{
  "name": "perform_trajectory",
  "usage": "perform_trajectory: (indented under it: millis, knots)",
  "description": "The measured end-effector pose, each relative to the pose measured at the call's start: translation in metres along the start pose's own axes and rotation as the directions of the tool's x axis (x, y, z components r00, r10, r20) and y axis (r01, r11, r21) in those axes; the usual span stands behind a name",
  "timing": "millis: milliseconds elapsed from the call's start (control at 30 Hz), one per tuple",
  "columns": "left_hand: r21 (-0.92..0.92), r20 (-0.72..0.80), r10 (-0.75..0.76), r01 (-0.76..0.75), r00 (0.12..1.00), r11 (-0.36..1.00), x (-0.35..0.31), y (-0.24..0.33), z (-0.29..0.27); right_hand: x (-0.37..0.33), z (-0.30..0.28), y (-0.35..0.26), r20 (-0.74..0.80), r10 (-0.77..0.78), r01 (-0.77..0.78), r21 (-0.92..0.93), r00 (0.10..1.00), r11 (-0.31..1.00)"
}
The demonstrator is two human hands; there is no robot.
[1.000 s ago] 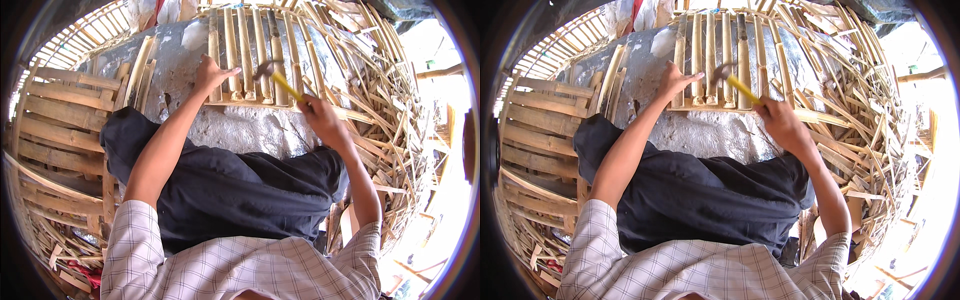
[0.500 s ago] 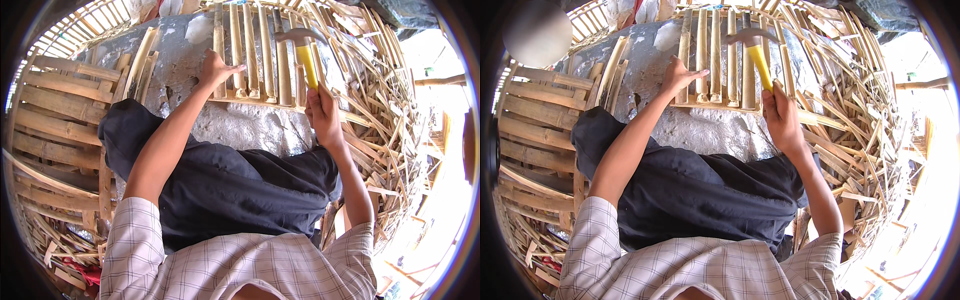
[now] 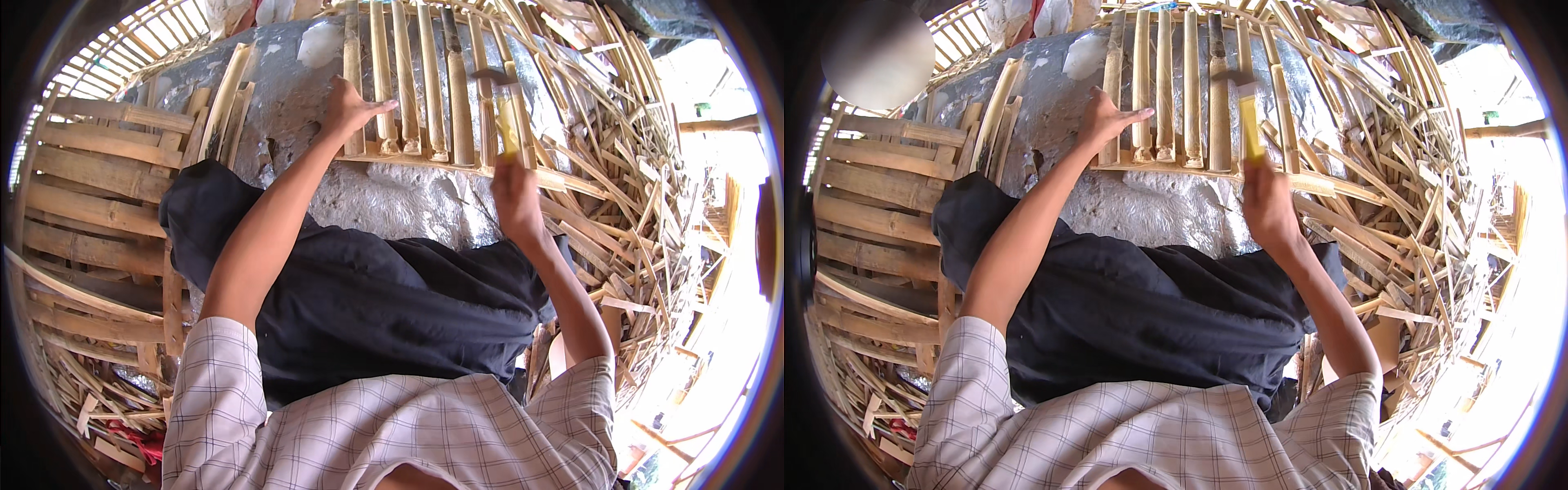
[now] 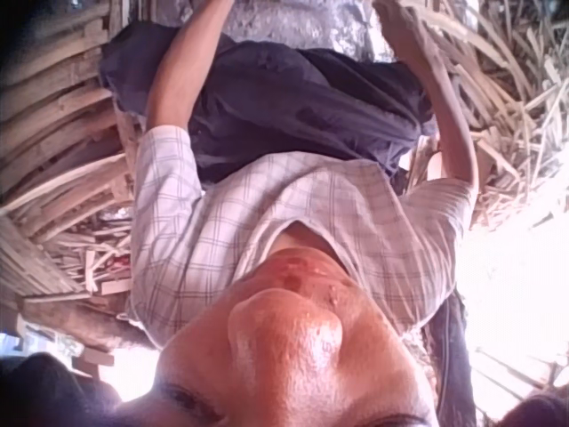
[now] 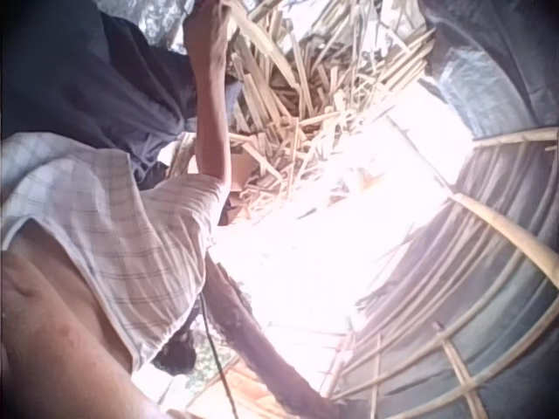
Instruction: The person assembles a frame of bamboo or wood slats by hammering nails into them and positioning new slats on the structure.
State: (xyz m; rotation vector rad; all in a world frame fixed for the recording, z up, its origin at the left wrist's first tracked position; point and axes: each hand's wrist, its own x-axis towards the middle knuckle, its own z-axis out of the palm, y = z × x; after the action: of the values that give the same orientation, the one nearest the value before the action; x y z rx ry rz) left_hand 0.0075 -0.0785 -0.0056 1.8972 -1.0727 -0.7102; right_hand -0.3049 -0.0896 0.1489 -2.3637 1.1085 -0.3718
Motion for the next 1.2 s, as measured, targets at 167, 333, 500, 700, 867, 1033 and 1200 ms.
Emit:
perform_trajectory:
  millis: [167, 333, 500, 700, 867, 1033, 1200]
  knots:
    - [0.074, -0.062, 0.073, -0.069, 0.995, 0.995, -0.001, -0.01, -0.003, 0.012, -0.025, -0.02, 0.188, -0.105, 0.15, -0.239, 0.976, 0.959]
    - [0.08, -0.047, 0.095, -0.091, 0.994, 0.993, -0.001, -0.004, -0.005, 0.017, -0.011, -0.019, -0.053, 0.093, -0.079, 0.222, 0.994, 0.972]
    - [-0.012, -0.081, 0.06, -0.061, 0.995, 0.998, -0.007, 0.004, -0.002, -0.008, -0.002, -0.007, 0.275, 0.085, -0.019, -0.234, 0.958, 0.972]
    - [0.097, 0.009, 0.043, -0.044, 0.999, 0.994, 0.001, -0.009, -0.008, 0.015, -0.024, -0.032, -0.02, 0.078, -0.071, 0.227, 0.997, 0.971]
    - [-0.039, -0.074, -0.002, -0.001, 0.997, 0.999, -0.006, 0.001, 0.007, -0.003, -0.002, -0.01, 0.3, 0.089, 0.012, -0.32, 0.95, 0.947]
    - [0.091, 0.03, -0.024, 0.021, 0.999, 0.996, -0.005, 0.002, -0.01, 0.028, -0.025, -0.027, 0.09, -0.077, 0.077, 0.012, 0.993, 0.997]
    - [0.042, -0.059, 0.022, -0.019, 0.998, 0.999, -0.004, 0.004, 0.006, -0.003, 0.0, -0.015, 0.061, 0.094, -0.101, 0.118, 0.994, 0.988]
